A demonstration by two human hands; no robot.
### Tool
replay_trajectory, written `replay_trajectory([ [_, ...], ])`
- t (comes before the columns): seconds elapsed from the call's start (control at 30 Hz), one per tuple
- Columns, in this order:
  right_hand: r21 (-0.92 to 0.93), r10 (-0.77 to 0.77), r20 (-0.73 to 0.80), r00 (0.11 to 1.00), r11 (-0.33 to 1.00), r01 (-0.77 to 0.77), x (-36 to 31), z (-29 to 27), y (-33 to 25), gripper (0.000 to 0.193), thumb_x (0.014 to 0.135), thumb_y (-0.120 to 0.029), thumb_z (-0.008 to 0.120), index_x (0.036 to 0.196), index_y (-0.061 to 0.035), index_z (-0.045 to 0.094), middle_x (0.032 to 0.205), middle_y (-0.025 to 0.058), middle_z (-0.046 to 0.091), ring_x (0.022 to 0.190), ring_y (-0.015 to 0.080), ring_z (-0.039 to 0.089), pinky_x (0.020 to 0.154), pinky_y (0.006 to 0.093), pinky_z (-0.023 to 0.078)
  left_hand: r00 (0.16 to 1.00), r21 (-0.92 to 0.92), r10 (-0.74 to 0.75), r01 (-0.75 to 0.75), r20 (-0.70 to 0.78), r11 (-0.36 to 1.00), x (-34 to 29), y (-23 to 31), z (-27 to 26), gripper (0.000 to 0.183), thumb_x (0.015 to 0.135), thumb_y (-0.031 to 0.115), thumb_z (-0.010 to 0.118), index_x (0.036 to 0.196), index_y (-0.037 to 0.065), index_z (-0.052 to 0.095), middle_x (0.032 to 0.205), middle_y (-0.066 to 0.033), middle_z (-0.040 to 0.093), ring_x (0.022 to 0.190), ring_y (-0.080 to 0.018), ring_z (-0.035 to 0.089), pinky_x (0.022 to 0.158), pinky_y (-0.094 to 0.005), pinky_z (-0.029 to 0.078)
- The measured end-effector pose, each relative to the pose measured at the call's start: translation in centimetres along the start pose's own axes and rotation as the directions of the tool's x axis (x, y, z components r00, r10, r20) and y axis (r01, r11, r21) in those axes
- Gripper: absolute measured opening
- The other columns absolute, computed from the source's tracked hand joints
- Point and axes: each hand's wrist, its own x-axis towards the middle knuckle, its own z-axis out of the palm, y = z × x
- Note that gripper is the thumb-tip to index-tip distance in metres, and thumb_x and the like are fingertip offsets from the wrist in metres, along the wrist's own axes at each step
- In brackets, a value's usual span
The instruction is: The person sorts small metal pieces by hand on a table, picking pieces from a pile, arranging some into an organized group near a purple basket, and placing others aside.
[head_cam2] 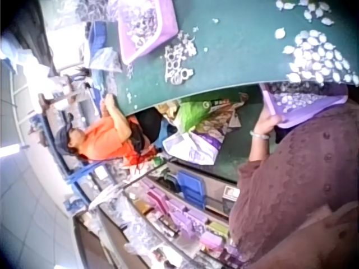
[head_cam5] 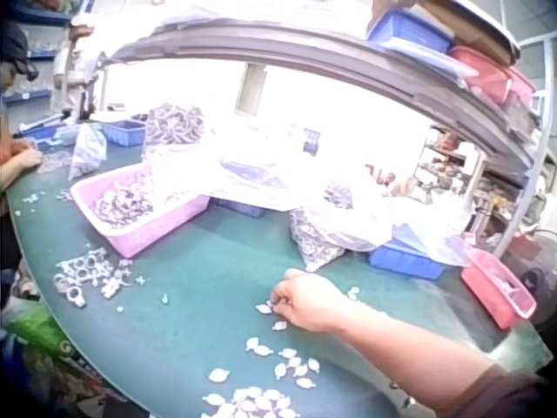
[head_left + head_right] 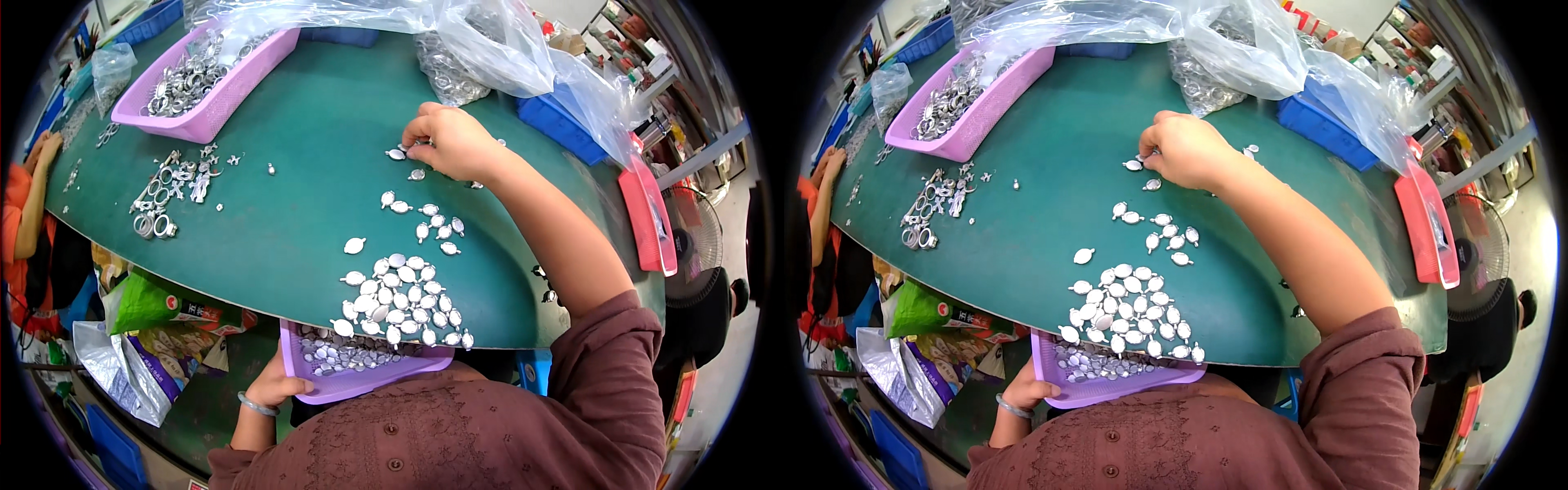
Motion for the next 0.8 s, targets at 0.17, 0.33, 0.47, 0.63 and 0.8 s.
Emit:
replay_trajectory([
  [0.17, 0.114, 0.011, 0.074, 0.997, 0.993, -0.019, 0.6, -0.3, 0.4, 0.016, 0.076, -0.012, 0.057, 0.088, -0.005, 0.066, 0.089, 0.0136, 0.06, 0.084, 0.0293, 0.058, 0.076, 0.0367, 0.046, 0.996, -0.027, -0.033, 0.035, 0.079, 0.999, 0.0, -0.2, -0.7, 0.098, 0.055, 0.008, 0.067, 0.136, -0.003, 0.013, 0.128, -0.0111, 0.038, 0.117, -0.0218, 0.038, 0.099, -0.0341, 0.03],
  [0.33, 0.068, 0.091, 0.086, 0.992, 0.993, -0.097, 1.2, 0.0, -0.3, 0.019, 0.077, -0.01, 0.054, 0.09, -0.0032, 0.066, 0.088, 0.0162, 0.064, 0.084, 0.0306, 0.06, 0.077, 0.0373, 0.046, 0.996, -0.015, -0.03, 0.032, 0.085, 0.999, 0.1, -0.5, -0.8, 0.099, 0.055, 0.008, 0.067, 0.136, -0.003, 0.012, 0.128, -0.0116, 0.037, 0.117, -0.0218, 0.037, 0.099, -0.034, 0.03],
  [0.47, 0.047, 0.072, 0.034, 0.997, 0.996, -0.073, 1.5, -0.1, 0.2, 0.021, 0.077, -0.008, 0.053, 0.093, -0.0026, 0.065, 0.088, 0.0164, 0.064, 0.084, 0.0308, 0.06, 0.076, 0.0372, 0.047, 0.997, -0.016, -0.015, 0.016, 0.077, 1.0, 0.1, -0.4, -0.8, 0.099, 0.055, 0.008, 0.067, 0.135, -0.004, 0.011, 0.128, -0.0121, 0.037, 0.117, -0.0221, 0.037, 0.099, -0.0334, 0.029],
  [0.63, 0.07, 0.044, -0.015, 0.999, 0.997, -0.043, 1.6, -0.6, 0.1, 0.015, 0.078, -0.011, 0.056, 0.086, -0.0008, 0.063, 0.083, 0.0131, 0.059, 0.077, 0.0272, 0.058, 0.071, 0.035, 0.046, 0.997, 0.001, -0.007, 0.007, 0.078, 1.0, 0.1, -0.8, -1.0, 0.099, 0.055, 0.008, 0.067, 0.135, -0.005, 0.011, 0.127, -0.0123, 0.037, 0.116, -0.0222, 0.038, 0.099, -0.0327, 0.029],
  [0.8, 0.064, 0.022, 0.154, 0.988, 0.997, -0.032, 1.5, -0.7, -1.8, 0.016, 0.072, -0.016, 0.062, 0.08, -0.0017, 0.064, 0.079, 0.0144, 0.064, 0.078, 0.0297, 0.06, 0.071, 0.0369, 0.047, 0.998, 0.0, -0.016, 0.016, 0.068, 1.0, 0.0, -0.5, -0.7, 0.099, 0.054, 0.009, 0.068, 0.135, -0.006, 0.012, 0.128, -0.0126, 0.037, 0.116, -0.0223, 0.038, 0.099, -0.0325, 0.029],
])
